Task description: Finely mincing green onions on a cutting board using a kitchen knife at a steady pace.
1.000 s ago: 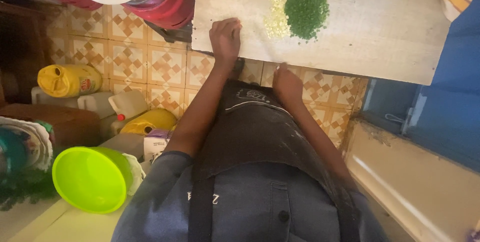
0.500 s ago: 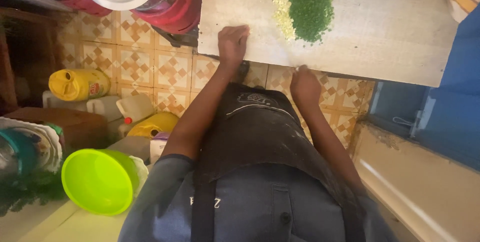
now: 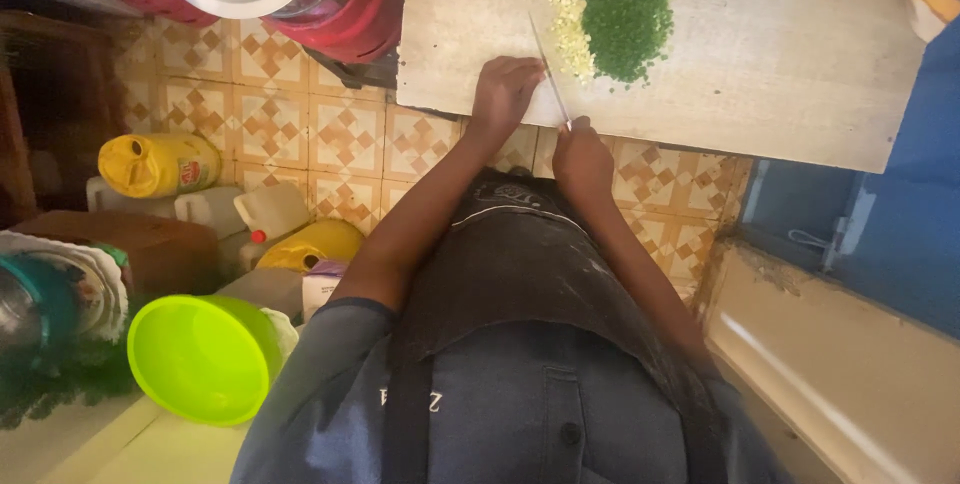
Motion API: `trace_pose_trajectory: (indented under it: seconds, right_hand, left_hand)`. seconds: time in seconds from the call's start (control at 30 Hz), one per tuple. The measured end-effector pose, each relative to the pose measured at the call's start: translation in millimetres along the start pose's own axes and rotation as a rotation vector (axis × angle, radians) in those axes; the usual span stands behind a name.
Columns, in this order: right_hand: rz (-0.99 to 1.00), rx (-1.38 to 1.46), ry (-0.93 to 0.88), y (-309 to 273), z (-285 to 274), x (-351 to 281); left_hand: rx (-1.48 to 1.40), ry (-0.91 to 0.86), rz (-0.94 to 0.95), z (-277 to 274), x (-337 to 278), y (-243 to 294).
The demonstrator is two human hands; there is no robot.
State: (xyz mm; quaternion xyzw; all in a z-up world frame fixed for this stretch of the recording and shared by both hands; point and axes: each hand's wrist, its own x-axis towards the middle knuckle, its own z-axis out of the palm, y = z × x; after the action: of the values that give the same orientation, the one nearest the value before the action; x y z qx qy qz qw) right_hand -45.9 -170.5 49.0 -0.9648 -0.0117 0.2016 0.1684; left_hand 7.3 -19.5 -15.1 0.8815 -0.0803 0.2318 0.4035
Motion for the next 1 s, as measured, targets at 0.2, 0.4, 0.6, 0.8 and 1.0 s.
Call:
trace_pose_trajectory:
  seconds: [0.2, 0.4, 0.6, 0.8, 1.0]
  right_hand:
    - [0.028, -0.055, -0.023, -19.5, -10.4, -4.1]
    - [0.045, -0.040, -0.033, -31.4, -16.4, -2.2]
    - [0.036, 0.023, -0.053, -38.6, -24.3, 3.1]
    - [0.057, 0.011, -0.064, -34.3, -12.2, 8.2]
    - [0.055, -0.003, -0.102, -33.9, -10.1, 14.9]
  left_hand:
    - [-0.085, -0.003, -0.026, -8.5, 7.8, 11.1]
    - [-0.065, -0.032, -0.058, -8.8, 6.2, 10.5]
    - [-0.041, -0.042, -0.072, 0.1, 1.5, 0.6]
    - [-0.058, -0.024, -0.036, -3.3, 4.7, 2.6]
    - [-0.058, -0.009, -0.053, -5.6, 6.4, 6.5]
